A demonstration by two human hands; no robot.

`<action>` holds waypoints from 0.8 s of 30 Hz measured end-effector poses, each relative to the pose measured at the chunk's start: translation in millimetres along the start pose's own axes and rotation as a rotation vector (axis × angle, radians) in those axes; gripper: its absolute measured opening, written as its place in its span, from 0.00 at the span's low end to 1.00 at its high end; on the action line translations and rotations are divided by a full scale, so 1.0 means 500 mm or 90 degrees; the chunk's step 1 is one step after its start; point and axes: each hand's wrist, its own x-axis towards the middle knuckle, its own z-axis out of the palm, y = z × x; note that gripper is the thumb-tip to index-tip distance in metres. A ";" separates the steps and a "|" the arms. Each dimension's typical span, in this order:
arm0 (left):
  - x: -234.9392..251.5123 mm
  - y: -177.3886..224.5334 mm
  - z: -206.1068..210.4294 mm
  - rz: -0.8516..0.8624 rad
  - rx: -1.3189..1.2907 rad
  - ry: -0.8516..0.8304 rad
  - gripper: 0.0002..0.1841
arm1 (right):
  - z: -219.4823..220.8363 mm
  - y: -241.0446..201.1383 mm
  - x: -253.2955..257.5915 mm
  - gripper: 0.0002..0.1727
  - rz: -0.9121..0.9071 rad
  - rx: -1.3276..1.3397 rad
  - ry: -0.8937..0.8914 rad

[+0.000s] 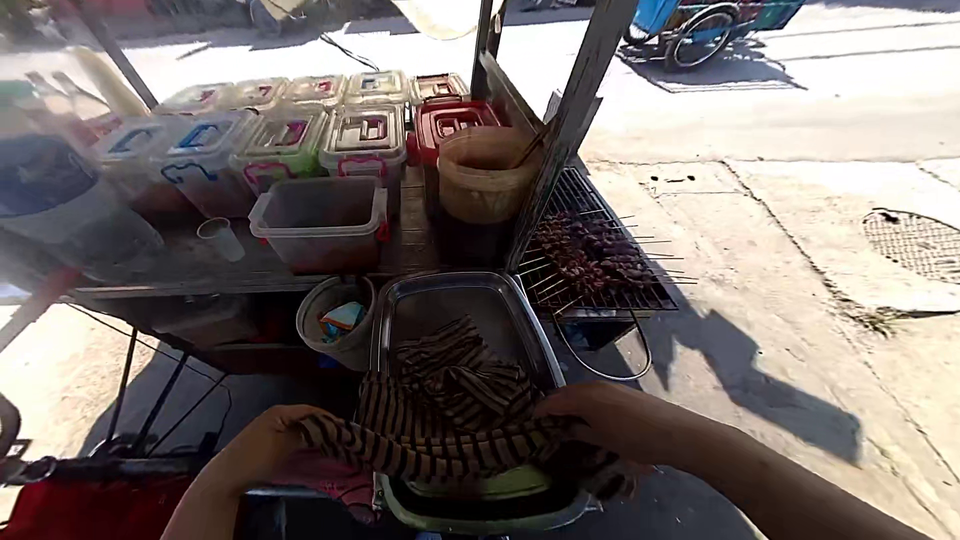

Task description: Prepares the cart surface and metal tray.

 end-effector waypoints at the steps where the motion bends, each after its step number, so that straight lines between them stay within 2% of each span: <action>1: 0.026 0.029 0.008 -0.045 -0.026 0.092 0.11 | -0.042 -0.003 0.028 0.19 0.038 -0.022 0.035; 2: 0.059 0.062 0.018 -0.100 -0.020 0.203 0.09 | -0.078 -0.004 0.056 0.22 0.076 -0.057 0.098; 3: 0.096 0.085 0.025 -0.139 0.046 0.296 0.16 | -0.105 -0.002 0.084 0.30 0.102 -0.105 0.169; 5: 0.152 0.103 0.037 -0.147 0.259 0.356 0.42 | -0.131 -0.004 0.133 0.49 0.135 -0.165 0.271; 7: 0.181 0.115 0.089 -0.130 0.418 0.277 0.57 | -0.111 -0.030 0.163 0.62 0.150 -0.166 0.225; 8: 0.190 0.122 0.132 -0.149 0.479 0.172 0.62 | -0.079 -0.043 0.174 0.67 0.138 -0.156 0.161; 10: 0.204 0.102 0.231 -0.175 0.583 -0.046 0.64 | 0.014 -0.049 0.196 0.72 0.112 -0.131 -0.006; 12: 0.215 0.055 0.290 -0.197 0.630 -0.123 0.60 | 0.093 -0.024 0.216 0.70 0.100 -0.104 -0.077; 13: 0.221 0.043 0.296 -0.216 0.642 -0.116 0.56 | 0.107 -0.009 0.222 0.64 0.094 -0.090 -0.073; 15: 0.235 0.043 0.286 -0.258 0.635 -0.072 0.41 | 0.100 0.003 0.230 0.44 0.104 -0.047 -0.041; 17: 0.246 0.074 0.266 -0.302 0.489 -0.051 0.33 | 0.074 -0.002 0.236 0.34 0.118 0.091 -0.021; 20: 0.260 0.171 0.238 -0.255 -0.011 0.093 0.25 | 0.024 -0.046 0.231 0.30 0.055 0.486 0.136; 22: 0.261 0.255 0.255 -0.211 -0.320 0.174 0.22 | -0.002 -0.108 0.216 0.34 -0.009 0.771 0.203; 24: 0.252 0.329 0.276 -0.151 -0.454 0.161 0.23 | -0.017 -0.150 0.200 0.40 -0.108 0.922 0.236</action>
